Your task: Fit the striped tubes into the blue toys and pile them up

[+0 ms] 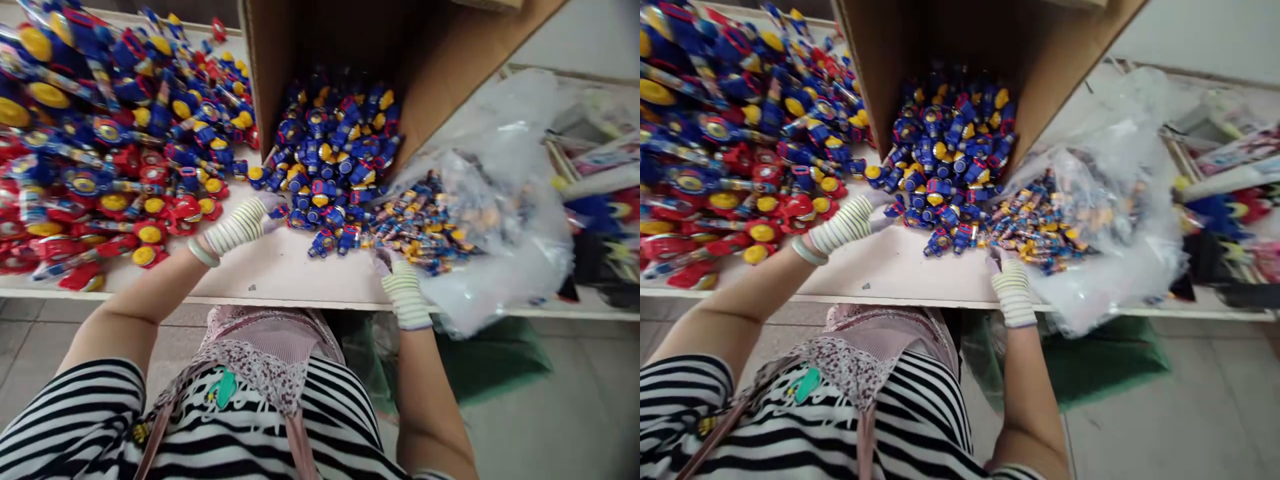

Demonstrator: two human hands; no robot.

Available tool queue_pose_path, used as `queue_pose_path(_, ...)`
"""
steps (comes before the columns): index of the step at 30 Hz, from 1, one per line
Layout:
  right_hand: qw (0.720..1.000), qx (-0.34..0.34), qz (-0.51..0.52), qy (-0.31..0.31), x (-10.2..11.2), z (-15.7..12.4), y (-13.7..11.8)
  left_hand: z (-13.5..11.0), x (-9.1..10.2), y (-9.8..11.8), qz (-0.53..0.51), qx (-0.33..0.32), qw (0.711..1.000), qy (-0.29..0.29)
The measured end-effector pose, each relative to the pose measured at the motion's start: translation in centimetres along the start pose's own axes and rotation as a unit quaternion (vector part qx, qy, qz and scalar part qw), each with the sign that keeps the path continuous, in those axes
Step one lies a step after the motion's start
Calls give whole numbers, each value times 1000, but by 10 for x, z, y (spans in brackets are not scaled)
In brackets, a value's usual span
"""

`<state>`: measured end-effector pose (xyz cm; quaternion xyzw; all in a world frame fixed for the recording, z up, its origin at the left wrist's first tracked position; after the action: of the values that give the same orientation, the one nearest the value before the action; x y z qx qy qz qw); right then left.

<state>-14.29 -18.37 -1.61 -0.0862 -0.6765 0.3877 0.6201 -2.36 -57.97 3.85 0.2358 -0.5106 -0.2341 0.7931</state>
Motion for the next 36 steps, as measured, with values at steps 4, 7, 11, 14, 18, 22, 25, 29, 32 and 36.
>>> queue_pose_path(4, 986, 13, -163, 32, 26, 8, 2, 3, -78, 22, 173, 58, 979, -94)
queue_pose_path(7, 973, 15, -229, 12, 20, 10, -8, -1, -93, 16, 198, 58, 969, -139)
queue_pose_path(11, 955, -9, -295, 16, 4, 22, -12, -21, -95, 24, 188, -9, 970, -152)
queue_pose_path(14, 960, 5, -281, 12, 1, 31, -6, -27, -102, 35, 191, 14, 970, -149)
queue_pose_path(18, 995, 11, -80, 57, 7, 19, -3, -25, -103, 42, 163, 34, 976, -141)
queue_pose_path(22, 962, -60, 265, 11, -7, -23, -21, -33, -78, 47, 2, 23, 999, -50)
queue_pose_path(25, 904, -94, 414, -41, -27, -45, -53, -42, -61, 50, -221, 100, 970, -27)
queue_pose_path(29, 903, -68, 412, -102, -45, -46, -94, -45, -57, 62, -423, 173, 887, -66)
queue_pose_path(32, 925, -23, 351, -143, -55, -42, -109, -43, -52, 67, -441, 150, 883, -66)
queue_pose_path(36, 962, 68, 250, -87, -65, -42, -114, -44, -43, 65, -381, 167, 908, -49)
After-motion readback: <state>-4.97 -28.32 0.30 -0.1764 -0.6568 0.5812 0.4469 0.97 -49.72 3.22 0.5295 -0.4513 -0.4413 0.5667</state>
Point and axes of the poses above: each hand's wrist, its own z-axis towards the middle knuckle, its own x-axis out of the back of the hand, y = z × x, the point moved 2 cm from there along z, towards the middle knuckle, and after that the axes turned 2 degrees about y, right-handed, at the moved point
